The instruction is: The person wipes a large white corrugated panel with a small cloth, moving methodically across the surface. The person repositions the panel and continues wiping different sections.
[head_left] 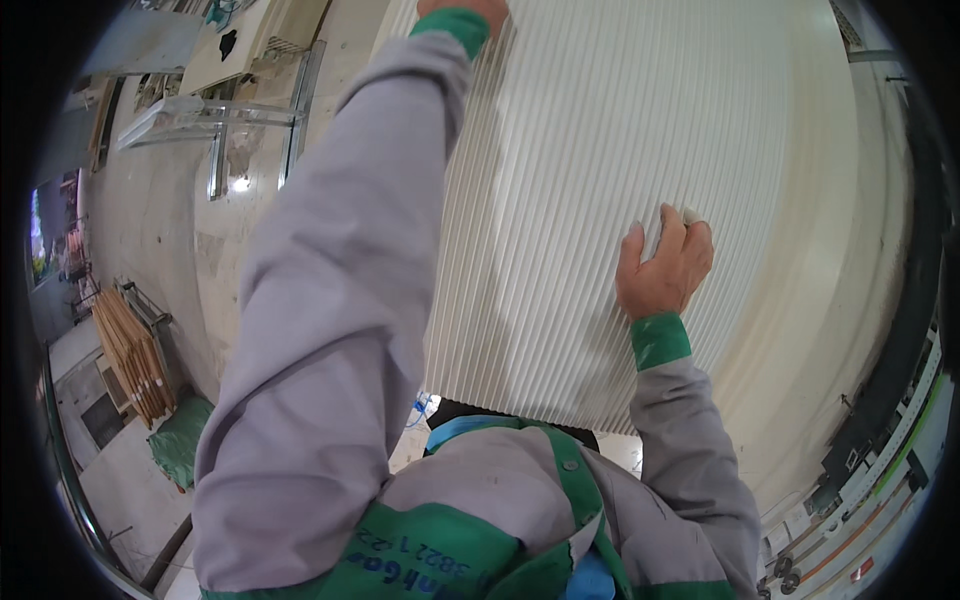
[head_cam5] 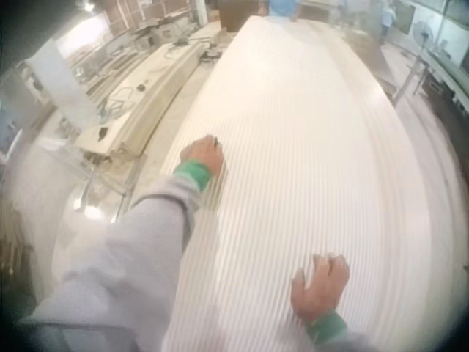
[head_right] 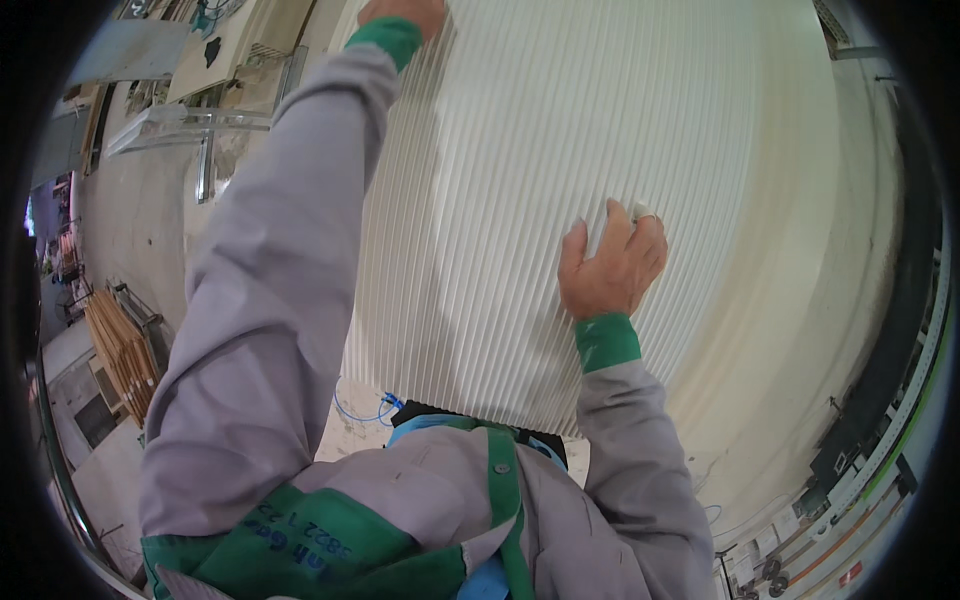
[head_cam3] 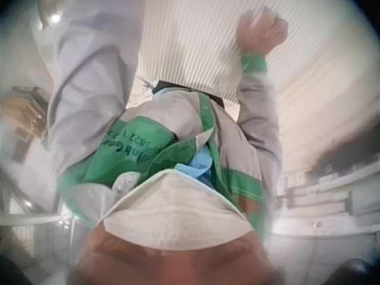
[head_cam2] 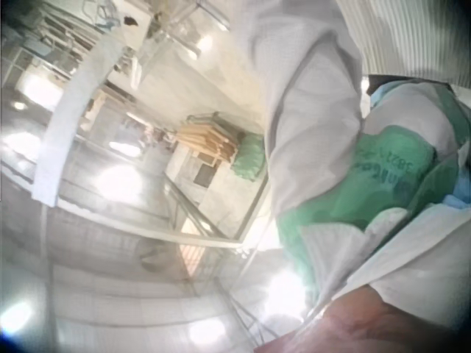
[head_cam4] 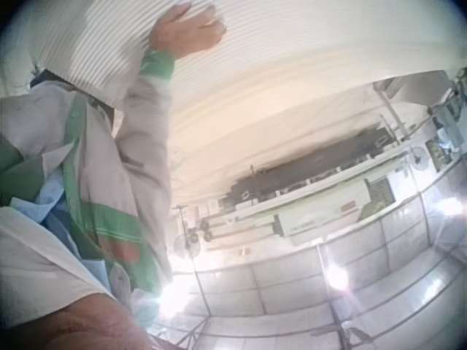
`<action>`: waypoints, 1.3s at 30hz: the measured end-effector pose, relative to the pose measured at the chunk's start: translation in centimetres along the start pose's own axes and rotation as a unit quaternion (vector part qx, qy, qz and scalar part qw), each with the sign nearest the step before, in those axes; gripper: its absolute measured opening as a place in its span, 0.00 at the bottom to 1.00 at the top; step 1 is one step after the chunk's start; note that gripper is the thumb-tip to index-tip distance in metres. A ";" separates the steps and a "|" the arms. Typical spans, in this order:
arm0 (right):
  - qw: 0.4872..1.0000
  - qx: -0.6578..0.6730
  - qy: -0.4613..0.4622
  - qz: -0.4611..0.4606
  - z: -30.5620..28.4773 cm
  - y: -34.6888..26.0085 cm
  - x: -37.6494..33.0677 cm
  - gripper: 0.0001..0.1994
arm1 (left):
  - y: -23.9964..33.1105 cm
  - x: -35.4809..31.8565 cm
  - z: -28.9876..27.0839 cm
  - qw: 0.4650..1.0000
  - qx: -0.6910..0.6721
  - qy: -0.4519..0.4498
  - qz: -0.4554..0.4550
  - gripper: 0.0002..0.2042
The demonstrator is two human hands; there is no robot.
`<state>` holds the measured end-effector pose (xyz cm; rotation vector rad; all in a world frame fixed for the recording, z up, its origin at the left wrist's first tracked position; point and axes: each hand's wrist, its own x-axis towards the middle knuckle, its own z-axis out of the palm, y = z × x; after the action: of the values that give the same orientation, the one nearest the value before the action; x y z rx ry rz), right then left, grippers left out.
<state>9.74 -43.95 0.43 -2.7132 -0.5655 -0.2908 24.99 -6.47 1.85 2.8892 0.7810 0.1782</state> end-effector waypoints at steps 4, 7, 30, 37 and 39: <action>1.000 0.001 -0.007 0.007 -0.3 -0.2 -0.5 0.25 | 0.2 0.2 0.0 0.999 -0.051 0.011 0.011 0.17; 1.000 -0.026 0.012 0.005 0.8 -0.3 0.0 0.25 | -1.6 -5.9 -1.0 0.998 -0.056 -0.029 0.019 0.17; 0.995 -0.063 -0.038 0.072 1.2 -1.9 0.5 0.26 | -11.2 -55.3 -8.3 0.995 -0.090 -0.015 -0.045 0.08; 0.995 -0.059 -0.044 0.069 1.0 -2.1 0.5 0.27 | -12.2 -56.0 -10.2 0.994 -0.082 -0.029 -0.069 0.09; 0.995 -0.058 -0.045 0.069 0.9 -2.3 0.5 0.27 | -12.1 -55.4 -9.9 0.993 -0.085 -0.023 -0.080 0.09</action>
<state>9.32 -41.54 0.43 -2.8734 -0.3945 -0.1727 -30.02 -23.19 5.28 2.6480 0.9348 0.1511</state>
